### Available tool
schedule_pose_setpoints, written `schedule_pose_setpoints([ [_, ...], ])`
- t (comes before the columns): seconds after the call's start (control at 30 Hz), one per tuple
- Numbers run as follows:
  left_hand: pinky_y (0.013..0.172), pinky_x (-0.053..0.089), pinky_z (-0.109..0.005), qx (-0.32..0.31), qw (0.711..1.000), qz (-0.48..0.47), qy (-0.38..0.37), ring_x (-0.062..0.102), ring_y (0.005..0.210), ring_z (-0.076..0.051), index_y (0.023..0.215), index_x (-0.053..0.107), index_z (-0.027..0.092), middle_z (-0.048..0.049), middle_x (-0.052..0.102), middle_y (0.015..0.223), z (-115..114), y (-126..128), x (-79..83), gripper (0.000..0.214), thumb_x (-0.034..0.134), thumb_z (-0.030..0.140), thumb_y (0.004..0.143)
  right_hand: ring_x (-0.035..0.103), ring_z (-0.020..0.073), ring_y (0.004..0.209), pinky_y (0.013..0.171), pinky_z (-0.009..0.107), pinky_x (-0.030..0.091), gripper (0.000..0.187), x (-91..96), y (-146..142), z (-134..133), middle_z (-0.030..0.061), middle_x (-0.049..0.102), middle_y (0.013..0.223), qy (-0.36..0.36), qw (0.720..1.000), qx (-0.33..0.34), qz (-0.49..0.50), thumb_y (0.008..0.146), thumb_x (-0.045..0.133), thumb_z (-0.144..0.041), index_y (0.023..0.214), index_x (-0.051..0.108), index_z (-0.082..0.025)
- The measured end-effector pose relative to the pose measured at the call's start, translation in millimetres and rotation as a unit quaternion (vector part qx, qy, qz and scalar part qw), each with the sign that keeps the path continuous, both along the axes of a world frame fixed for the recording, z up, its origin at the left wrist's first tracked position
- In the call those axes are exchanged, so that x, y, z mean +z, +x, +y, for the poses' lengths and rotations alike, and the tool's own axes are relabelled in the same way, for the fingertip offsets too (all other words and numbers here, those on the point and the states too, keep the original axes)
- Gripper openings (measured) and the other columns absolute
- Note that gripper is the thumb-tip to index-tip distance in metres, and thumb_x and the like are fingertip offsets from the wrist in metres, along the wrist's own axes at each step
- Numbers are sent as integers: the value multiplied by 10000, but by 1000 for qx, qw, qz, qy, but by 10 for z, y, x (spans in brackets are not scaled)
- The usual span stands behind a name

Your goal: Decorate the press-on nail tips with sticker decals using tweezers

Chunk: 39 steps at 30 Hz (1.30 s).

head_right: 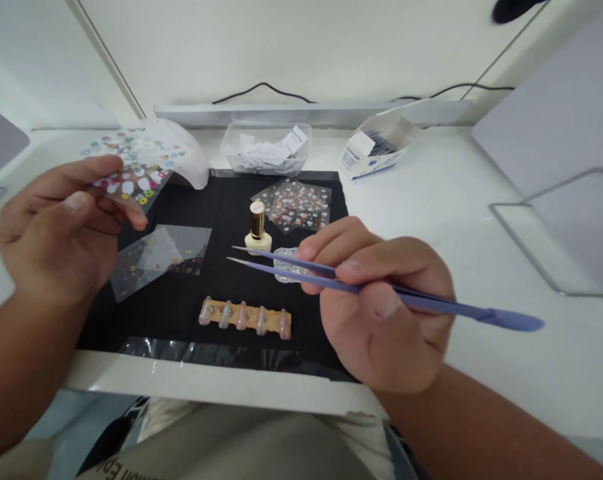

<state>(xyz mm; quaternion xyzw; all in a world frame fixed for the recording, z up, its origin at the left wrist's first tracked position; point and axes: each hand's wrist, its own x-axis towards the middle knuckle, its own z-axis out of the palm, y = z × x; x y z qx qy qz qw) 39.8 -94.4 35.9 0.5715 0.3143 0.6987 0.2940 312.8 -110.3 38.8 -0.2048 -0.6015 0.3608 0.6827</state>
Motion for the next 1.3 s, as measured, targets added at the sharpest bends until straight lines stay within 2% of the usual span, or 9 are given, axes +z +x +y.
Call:
schedule_pose_setpoints([
  [0.33,557,537,-248,-8,1000,13,-12,702,611,-114,1048,795,150,-22,787,1052,-7,2,-22,283,598,83,856,613,222,607,572,426,500,101,69,-35,-29,-11,716,586,-6,1000,4,-14,832,775,-360,792,800,-271],
  [0.73,545,544,-255,10,1000,15,-9,712,587,-126,1046,802,165,-18,806,970,-17,-3,-18,270,602,125,870,602,220,681,662,451,542,91,-8,45,-23,8,717,673,-25,997,68,-40,876,728,-339,898,795,-281],
  [0.9,562,549,-273,16,1000,14,-11,706,567,-134,1045,808,183,-45,804,926,-17,7,-25,220,665,194,879,586,237,666,641,457,530,104,-30,22,0,36,683,625,-26,996,69,-44,877,705,-340,894,792,-286],
  [1.03,571,535,-279,26,999,2,-35,701,566,-140,1024,818,195,-63,803,902,-34,31,-15,203,699,215,859,582,233,651,626,451,517,116,-39,5,4,40,680,625,-15,996,77,-37,870,687,-305,892,793,-265],
  [1.17,593,536,-279,45,996,20,-78,685,564,-138,1006,814,220,-31,784,814,-12,52,-38,213,674,220,846,578,239,651,639,468,506,110,-46,-11,1,41,684,637,-21,996,70,-43,877,684,-307,889,788,-272],
  [1.23,619,542,-285,30,990,55,-130,676,596,-151,1058,791,207,-22,752,728,21,56,-64,254,668,262,842,579,238,653,637,466,499,123,-52,-19,7,40,686,644,-13,996,75,-42,885,669,-299,895,786,-264],
  [1.3,573,521,-280,-11,966,136,-220,638,567,-154,1211,721,175,-18,722,686,62,42,-91,400,663,324,844,582,235,654,639,463,492,136,-58,-25,16,37,681,643,-7,996,79,-39,891,653,-280,898,786,-256],
])
